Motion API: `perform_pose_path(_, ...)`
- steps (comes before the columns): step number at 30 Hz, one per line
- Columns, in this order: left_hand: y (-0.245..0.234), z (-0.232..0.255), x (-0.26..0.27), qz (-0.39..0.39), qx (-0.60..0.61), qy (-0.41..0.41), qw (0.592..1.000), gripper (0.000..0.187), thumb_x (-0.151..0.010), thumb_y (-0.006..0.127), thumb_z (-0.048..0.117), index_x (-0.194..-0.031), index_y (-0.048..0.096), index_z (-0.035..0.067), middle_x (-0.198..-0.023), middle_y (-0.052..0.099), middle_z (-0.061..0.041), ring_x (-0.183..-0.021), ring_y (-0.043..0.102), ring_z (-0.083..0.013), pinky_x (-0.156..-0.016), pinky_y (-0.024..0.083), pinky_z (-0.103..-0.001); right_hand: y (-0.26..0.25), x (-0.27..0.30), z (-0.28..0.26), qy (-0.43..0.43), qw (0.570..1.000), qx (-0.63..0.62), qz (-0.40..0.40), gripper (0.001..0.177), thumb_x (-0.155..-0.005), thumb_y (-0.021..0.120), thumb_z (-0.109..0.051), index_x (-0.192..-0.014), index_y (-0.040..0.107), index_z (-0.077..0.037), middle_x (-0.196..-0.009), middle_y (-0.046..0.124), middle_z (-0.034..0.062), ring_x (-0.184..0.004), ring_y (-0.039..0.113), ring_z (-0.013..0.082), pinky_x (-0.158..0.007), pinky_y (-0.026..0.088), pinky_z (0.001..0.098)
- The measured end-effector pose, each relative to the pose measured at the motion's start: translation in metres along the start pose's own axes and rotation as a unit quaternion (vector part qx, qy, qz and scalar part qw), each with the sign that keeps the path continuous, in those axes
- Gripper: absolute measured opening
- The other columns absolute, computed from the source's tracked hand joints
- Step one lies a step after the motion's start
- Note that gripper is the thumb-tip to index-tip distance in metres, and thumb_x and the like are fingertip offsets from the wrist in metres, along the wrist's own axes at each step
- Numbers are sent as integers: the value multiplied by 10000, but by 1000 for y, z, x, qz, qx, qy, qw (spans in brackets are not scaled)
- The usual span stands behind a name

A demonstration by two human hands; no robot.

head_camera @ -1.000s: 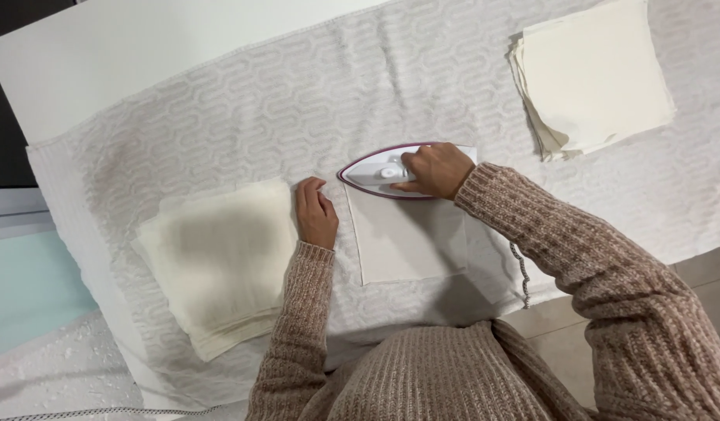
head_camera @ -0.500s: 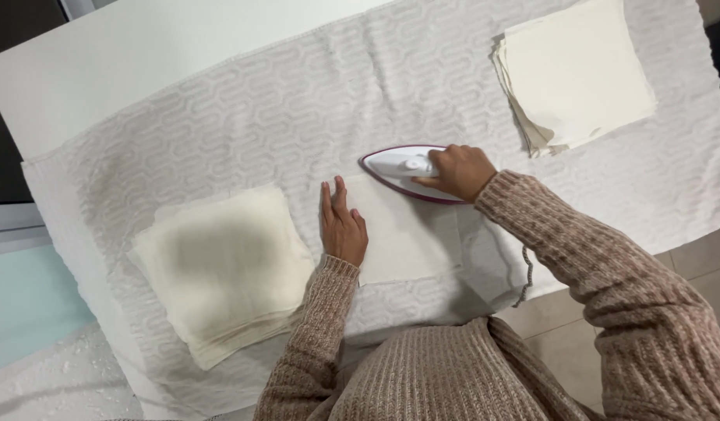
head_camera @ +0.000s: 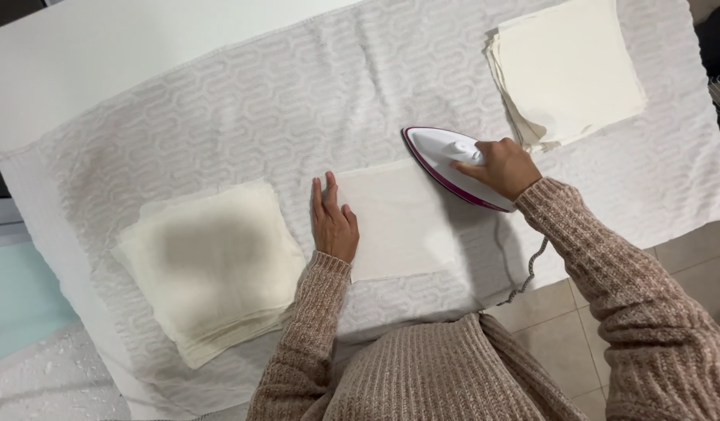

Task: Ironing small pieces of white fabric on a table.

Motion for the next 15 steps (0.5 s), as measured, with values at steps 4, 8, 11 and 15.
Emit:
perform_pose_path(4, -4, 0, -3, 8, 19, -8, 1000, 479, -968, 447, 53, -1434, 384, -36, -1615, 372, -223, -1518, 274, -404, -1216, 285, -509, 13, -11, -30, -40, 999, -5, -16, 625, -879, 690, -604, -1018, 760, 1, -829, 732, 288, -841, 733, 477, -720, 598, 559)
perform_pose_path(8, -5, -8, 0, 25, 81, -39, 996, 471, -964, 455, 54, -1422, 378, -23, -1597, 392, -232, -1472, 357, -403, -1205, 311, -501, 54, -24, -74, -91, 995, 22, -20, 631, -856, 664, -653, -1084, 748, -71, -833, 733, 238, -825, 743, 438, -711, 611, 541)
perform_pose_path(11, -4, -19, 3, 51, 132, -73, 987, 512, -982, 446, 74, -1467, 311, -17, -1614, 328, -248, -1437, 397, -419, -1187, 348, -501, 73, -27, -114, -127, 991, 26, 9, 598, -840, 685, -639, -1055, 742, -84, -817, 721, 207, -807, 746, 418, -687, 613, 526)
perform_pose_path(15, -17, -16, -8, 49, 173, -63, 982, 609, -1018, 408, 134, -1560, 196, -47, -1643, 241, -266, -1469, 340, -440, -1183, 363, -483, 105, -31, -144, -150, 986, 21, 65, 608, -845, 649, -679, -968, 693, -85, -784, 680, 170, -757, 737, 400, -625, 603, 504)
Point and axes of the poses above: each hand's wrist, its own x-axis away from the middle knuckle, its own y-axis out of the palm, z = x × y, the point moved 6 cm from there along -x, towards the middle knuckle
